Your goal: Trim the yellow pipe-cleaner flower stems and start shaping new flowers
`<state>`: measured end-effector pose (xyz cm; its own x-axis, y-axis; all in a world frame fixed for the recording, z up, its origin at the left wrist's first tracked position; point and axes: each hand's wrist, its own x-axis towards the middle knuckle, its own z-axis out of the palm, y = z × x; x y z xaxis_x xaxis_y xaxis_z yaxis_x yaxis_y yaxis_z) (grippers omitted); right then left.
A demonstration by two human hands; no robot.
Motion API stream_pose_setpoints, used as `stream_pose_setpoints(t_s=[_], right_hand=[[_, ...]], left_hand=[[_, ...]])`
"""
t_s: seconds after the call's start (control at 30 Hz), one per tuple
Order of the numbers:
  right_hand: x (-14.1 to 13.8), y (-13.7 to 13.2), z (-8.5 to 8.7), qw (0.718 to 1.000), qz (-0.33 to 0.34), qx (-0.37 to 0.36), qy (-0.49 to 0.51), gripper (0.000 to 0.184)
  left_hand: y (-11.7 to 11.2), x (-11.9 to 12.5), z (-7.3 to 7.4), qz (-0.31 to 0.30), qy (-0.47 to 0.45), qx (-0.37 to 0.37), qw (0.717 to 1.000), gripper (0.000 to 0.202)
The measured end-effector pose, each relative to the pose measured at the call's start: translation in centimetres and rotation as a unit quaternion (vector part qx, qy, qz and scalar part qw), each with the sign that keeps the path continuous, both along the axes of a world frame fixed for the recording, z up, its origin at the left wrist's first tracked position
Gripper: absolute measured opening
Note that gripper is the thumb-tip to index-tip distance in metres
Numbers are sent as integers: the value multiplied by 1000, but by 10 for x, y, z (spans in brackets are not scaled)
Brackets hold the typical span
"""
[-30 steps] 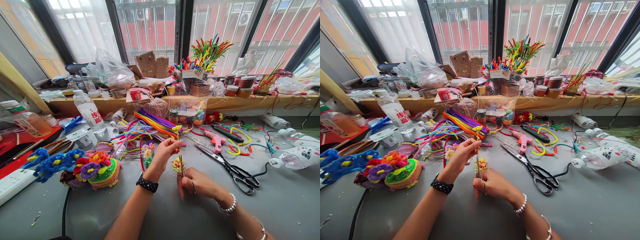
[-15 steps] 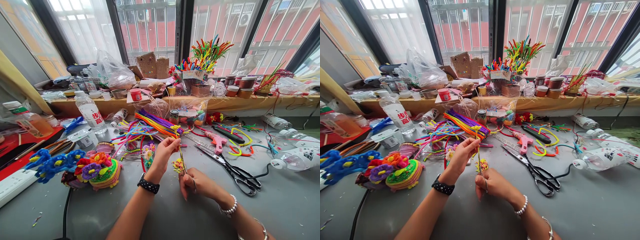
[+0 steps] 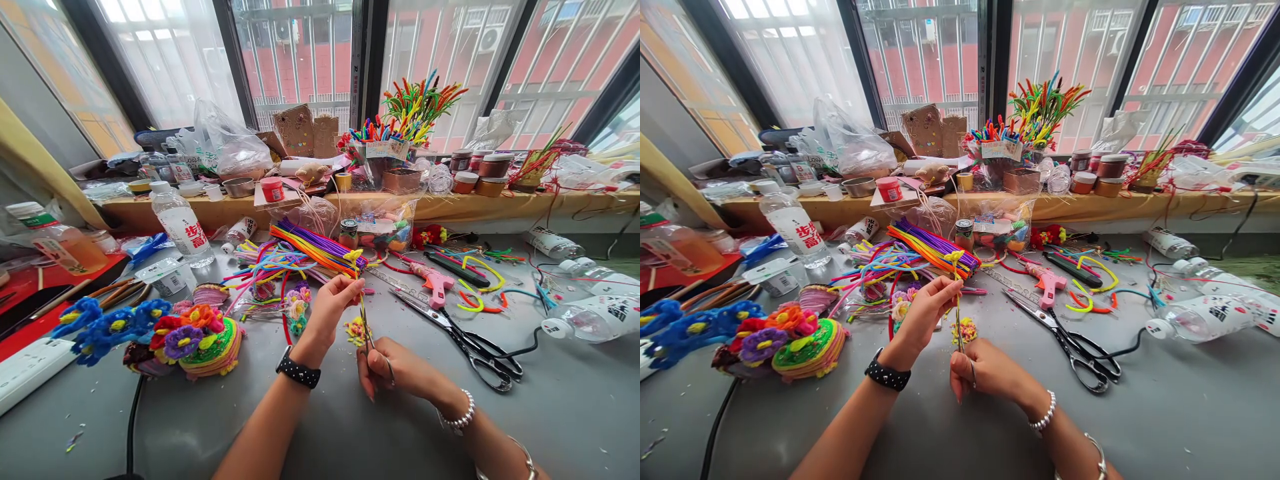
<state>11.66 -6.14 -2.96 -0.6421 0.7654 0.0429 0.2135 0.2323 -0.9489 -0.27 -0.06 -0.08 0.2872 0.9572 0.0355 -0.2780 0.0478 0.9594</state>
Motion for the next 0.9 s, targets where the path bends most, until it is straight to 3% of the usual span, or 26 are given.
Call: stream_pose_setpoints(t_s=[0.9], right_hand=[[-4,2,-9,998,-32,-38,37,69]], left_hand=[[0,2,-3,35,-14,0,999,20]])
